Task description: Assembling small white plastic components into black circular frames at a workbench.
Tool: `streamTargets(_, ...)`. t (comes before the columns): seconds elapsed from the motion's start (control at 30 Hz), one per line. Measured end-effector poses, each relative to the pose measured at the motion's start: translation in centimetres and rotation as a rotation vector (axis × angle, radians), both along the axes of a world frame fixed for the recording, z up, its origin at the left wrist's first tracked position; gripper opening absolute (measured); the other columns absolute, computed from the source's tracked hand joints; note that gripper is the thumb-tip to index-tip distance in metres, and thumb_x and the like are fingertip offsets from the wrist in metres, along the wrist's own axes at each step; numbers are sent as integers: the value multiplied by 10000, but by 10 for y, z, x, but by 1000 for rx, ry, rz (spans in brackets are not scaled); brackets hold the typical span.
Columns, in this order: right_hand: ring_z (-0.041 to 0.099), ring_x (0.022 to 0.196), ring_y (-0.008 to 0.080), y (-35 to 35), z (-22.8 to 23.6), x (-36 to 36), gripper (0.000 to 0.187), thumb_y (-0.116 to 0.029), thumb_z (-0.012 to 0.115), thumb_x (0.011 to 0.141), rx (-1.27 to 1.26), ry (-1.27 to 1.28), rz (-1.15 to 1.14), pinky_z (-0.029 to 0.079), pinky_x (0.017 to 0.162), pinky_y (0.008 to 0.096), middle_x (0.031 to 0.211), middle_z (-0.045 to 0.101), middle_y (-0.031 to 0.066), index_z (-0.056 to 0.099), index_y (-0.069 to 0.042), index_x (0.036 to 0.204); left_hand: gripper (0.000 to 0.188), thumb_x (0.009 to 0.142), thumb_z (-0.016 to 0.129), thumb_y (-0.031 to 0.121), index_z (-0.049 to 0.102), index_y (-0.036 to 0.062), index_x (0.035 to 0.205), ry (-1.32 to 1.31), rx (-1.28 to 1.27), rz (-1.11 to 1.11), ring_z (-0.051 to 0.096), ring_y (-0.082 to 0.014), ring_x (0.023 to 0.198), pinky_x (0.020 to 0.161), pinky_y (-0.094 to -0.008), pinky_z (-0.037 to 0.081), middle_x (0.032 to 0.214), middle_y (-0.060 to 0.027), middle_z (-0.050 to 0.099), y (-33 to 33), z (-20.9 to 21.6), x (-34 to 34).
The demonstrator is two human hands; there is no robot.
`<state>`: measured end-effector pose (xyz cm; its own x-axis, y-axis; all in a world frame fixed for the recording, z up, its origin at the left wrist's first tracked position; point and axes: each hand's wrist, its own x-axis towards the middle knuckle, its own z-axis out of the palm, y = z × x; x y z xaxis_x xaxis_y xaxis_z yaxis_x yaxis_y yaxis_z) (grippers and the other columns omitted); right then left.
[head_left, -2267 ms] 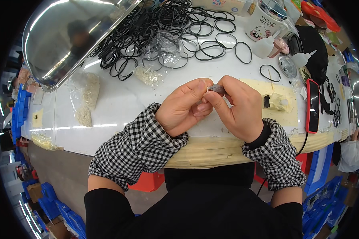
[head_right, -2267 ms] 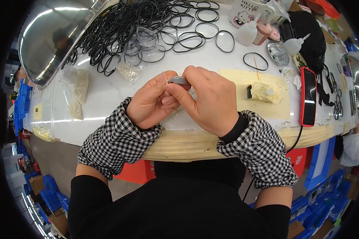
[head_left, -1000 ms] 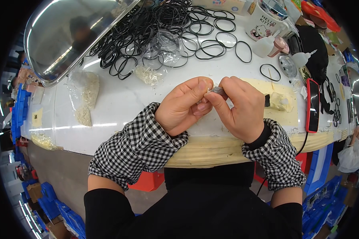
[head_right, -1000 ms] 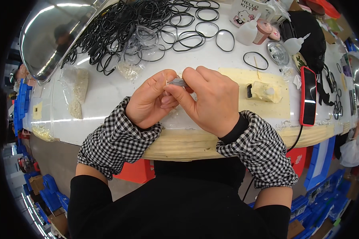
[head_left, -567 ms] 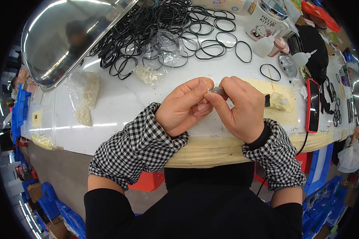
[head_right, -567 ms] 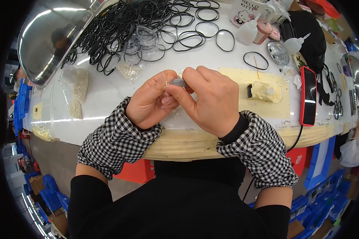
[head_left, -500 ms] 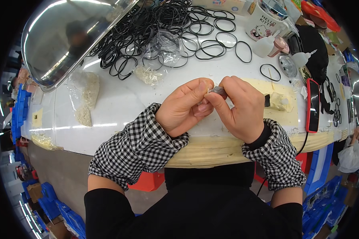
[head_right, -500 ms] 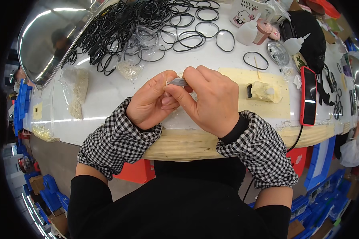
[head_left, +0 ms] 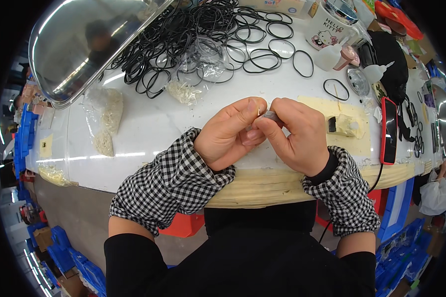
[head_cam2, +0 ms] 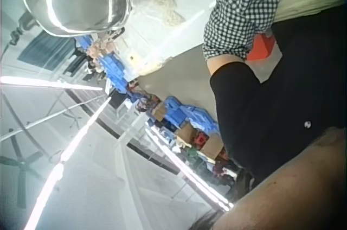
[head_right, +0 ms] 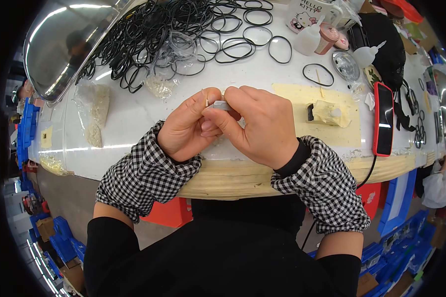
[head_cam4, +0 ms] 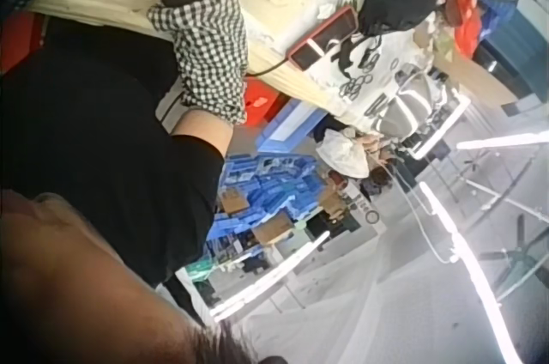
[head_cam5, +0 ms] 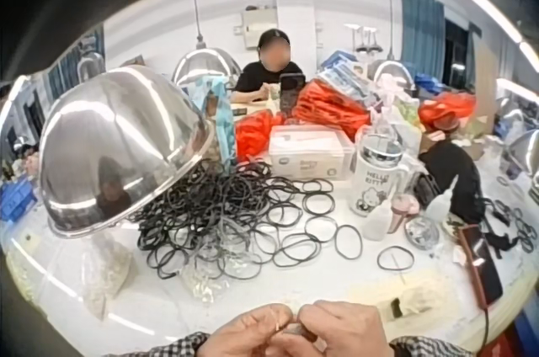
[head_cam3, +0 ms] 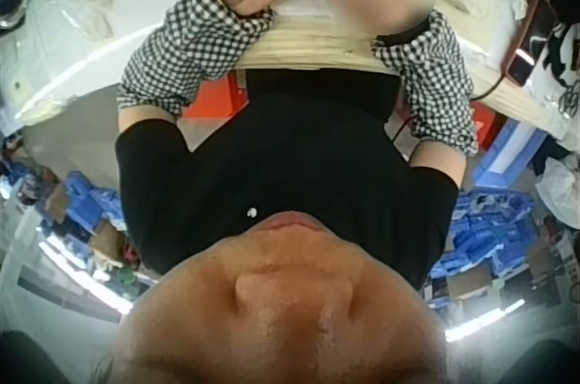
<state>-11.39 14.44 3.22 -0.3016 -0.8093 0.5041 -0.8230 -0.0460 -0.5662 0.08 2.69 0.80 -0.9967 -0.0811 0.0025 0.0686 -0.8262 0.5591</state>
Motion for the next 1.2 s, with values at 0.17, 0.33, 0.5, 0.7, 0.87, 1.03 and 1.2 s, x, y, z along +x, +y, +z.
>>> streamTargets(0.17,503,494,186,3,5,-6,278,-260,692,774,61,-55,85,386,443,282,596,511,46,525,-48,703,191,953,470,225,511,38,955,-173,-10,234,467,-65,758,664,-186,424,894,-18,522,-18,4,-4)
streamTargets(0.33,545,587,206,5,-2,-6,183,-169,678,760,259,-128,256,424,523,301,725,542,63,563,-34,803,139,950,466,135,500,3,976,-203,92,375,489,-82,766,636,-172,448,913,-43,522,-36,-5,-7)
streamTargets(0.5,585,644,248,6,-7,-2,143,-168,653,768,405,10,358,450,540,338,784,560,48,589,-65,844,242,938,456,81,452,-34,1152,-208,110,378,498,-117,827,710,-203,458,926,-55,516,-37,-10,-3)
streamTargets(0.7,587,652,260,4,-11,6,139,-173,645,770,434,104,295,465,547,350,793,558,51,584,-72,843,305,939,450,88,428,-54,1207,-280,-1,422,506,-139,882,766,-219,469,995,-74,501,-32,-4,-4)
streamTargets(0.87,586,658,272,3,-13,1,125,-137,635,771,443,79,202,465,563,358,771,565,72,582,-62,857,295,936,465,117,450,-59,1173,-310,12,413,511,-138,884,769,-221,476,990,-73,494,-33,0,-4)
streamTargets(1.03,581,669,282,5,-6,-12,135,-128,628,776,380,-59,127,452,584,371,750,575,88,576,-43,867,269,932,480,136,475,-43,1133,-309,13,407,524,-137,849,753,-221,480,953,-65,505,-32,1,-3)
streamTargets(1.2,576,665,288,6,-7,-5,129,-131,624,785,441,-42,207,450,579,370,771,558,83,560,-52,864,240,927,493,140,497,-29,1097,-304,17,383,528,-132,824,724,-220,475,917,-54,519,-34,-3,-2)
